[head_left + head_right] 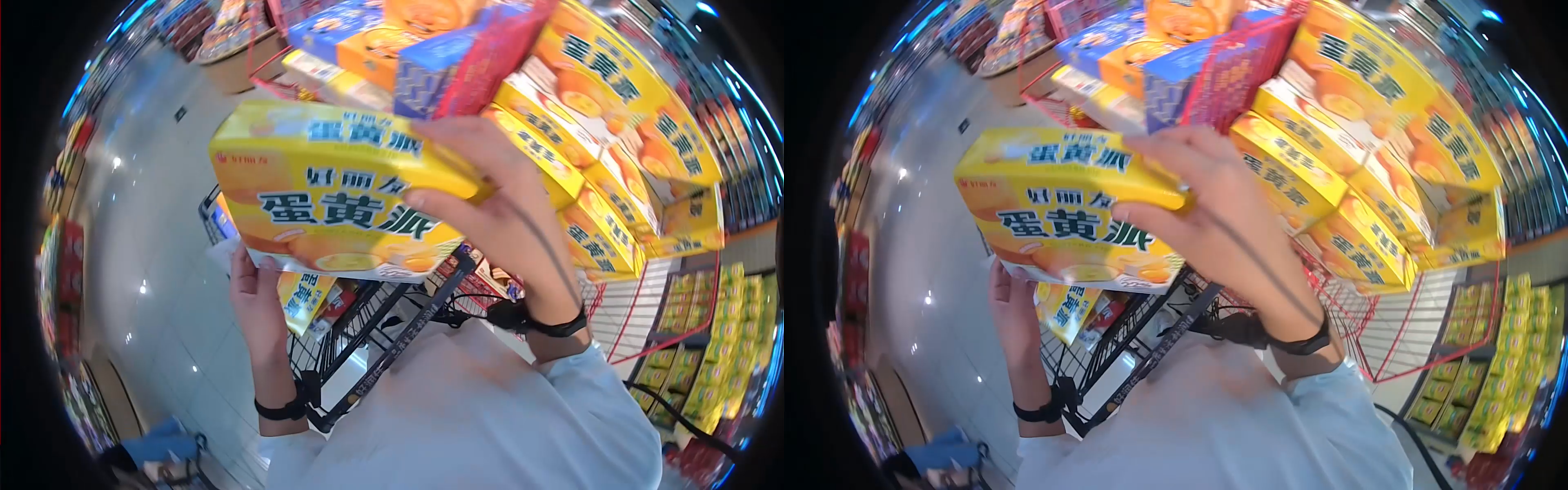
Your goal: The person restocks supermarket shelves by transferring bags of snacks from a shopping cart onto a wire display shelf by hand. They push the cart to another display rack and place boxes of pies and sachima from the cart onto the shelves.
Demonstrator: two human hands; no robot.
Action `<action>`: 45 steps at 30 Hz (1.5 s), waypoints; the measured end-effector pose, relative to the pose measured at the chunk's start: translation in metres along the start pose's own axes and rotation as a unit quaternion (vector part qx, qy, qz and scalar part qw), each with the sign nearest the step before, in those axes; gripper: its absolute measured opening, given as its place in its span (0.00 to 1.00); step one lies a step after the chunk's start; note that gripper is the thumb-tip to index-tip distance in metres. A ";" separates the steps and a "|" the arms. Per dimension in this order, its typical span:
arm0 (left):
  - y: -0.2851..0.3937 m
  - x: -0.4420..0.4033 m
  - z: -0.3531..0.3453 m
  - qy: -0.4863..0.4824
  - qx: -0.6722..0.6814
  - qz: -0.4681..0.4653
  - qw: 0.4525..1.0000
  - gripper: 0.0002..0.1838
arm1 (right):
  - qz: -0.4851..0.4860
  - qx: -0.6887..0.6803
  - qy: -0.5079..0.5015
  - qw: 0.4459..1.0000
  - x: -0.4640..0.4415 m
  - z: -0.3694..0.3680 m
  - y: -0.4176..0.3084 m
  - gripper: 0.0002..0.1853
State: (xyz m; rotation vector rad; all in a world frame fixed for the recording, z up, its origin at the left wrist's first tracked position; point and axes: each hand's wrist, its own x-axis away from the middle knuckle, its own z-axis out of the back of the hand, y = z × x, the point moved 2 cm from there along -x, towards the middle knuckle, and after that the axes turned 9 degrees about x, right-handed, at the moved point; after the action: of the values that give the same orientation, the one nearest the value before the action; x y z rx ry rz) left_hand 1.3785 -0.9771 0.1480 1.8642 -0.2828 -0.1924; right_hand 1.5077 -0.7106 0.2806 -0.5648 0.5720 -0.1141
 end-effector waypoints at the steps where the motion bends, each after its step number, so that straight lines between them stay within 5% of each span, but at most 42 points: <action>1: 0.004 0.004 -0.020 -0.032 -0.024 0.000 0.999 0.23 | -0.006 -0.014 0.049 0.999 0.003 0.018 0.003 0.30; 4: -0.007 0.010 -0.066 -0.076 -0.027 0.015 0.997 0.29 | -0.019 0.064 0.127 0.990 0.016 0.076 0.015 0.29; 6: -0.010 0.016 -0.108 -0.169 0.036 0.001 0.985 0.30 | -0.158 -0.147 0.142 0.966 0.024 0.099 0.015 0.34; 8: -0.017 0.016 -0.140 -0.171 0.070 0.001 0.983 0.31 | -0.107 -0.101 0.218 0.965 0.032 0.115 0.034 0.37; 10: -0.020 0.014 -0.175 -0.186 0.092 -0.002 0.978 0.31 | -0.097 -0.209 0.275 0.933 0.038 0.132 0.052 0.36; 14: -0.033 -0.006 -0.237 -0.246 0.065 -0.038 0.966 0.28 | -0.088 -0.139 0.273 0.948 0.046 0.171 0.094 0.35; 16: -0.042 -0.017 -0.266 -0.300 0.037 -0.140 0.943 0.31 | -0.101 -0.112 0.300 0.942 0.044 0.190 0.118 0.34; 19: -0.052 -0.018 -0.298 -0.353 0.008 -0.060 0.934 0.31 | -0.091 -0.106 0.329 0.934 0.037 0.206 0.145 0.39; 22: -0.074 -0.019 -0.322 -0.410 0.009 -0.109 0.905 0.34 | -0.161 0.078 0.369 0.912 0.030 0.205 0.141 0.28; 24: -0.100 -0.032 -0.328 -0.400 -0.028 -0.126 0.908 0.36 | -0.071 0.177 0.383 0.904 0.030 0.201 0.156 0.25; 25: -0.109 -0.038 -0.329 -0.402 -0.075 -0.146 0.901 0.37 | -0.115 -0.027 0.376 0.919 0.029 0.196 0.157 0.26; 26: -0.116 -0.043 -0.330 -0.404 -0.121 -0.166 0.892 0.37 | -0.119 -0.029 0.375 0.919 0.029 0.195 0.162 0.26; 28: -0.122 -0.048 -0.332 -0.407 -0.132 -0.166 0.888 0.40 | -0.067 0.174 0.355 0.916 0.029 0.188 0.169 0.28; 30: -0.124 -0.053 -0.335 -0.401 -0.149 -0.177 0.886 0.42 | -0.055 0.170 0.329 0.927 0.031 0.173 0.178 0.30; 35: -0.121 -0.058 -0.339 -0.399 -0.180 -0.223 0.871 0.44 | -0.040 0.114 0.326 0.938 0.040 0.157 0.180 0.44; 40: -0.121 -0.063 -0.343 -0.391 -0.131 -0.155 0.898 0.44 | -0.037 -0.001 0.351 0.935 0.040 0.151 0.191 0.46; 42: -0.120 -0.062 -0.347 -0.393 -0.098 -0.127 0.905 0.44 | -0.069 0.007 0.290 0.955 0.044 0.157 0.188 0.51; 45: -0.102 -0.053 -0.351 -0.381 -0.146 -0.231 0.883 0.43 | -0.038 -0.047 0.321 0.945 0.038 0.170 0.180 0.50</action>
State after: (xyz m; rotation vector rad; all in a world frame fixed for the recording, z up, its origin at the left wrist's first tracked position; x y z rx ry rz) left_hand 1.4340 -0.6119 0.1577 1.4489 -0.3125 -1.2446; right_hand 1.6224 -0.4883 0.2836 -0.6420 1.1958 -0.3539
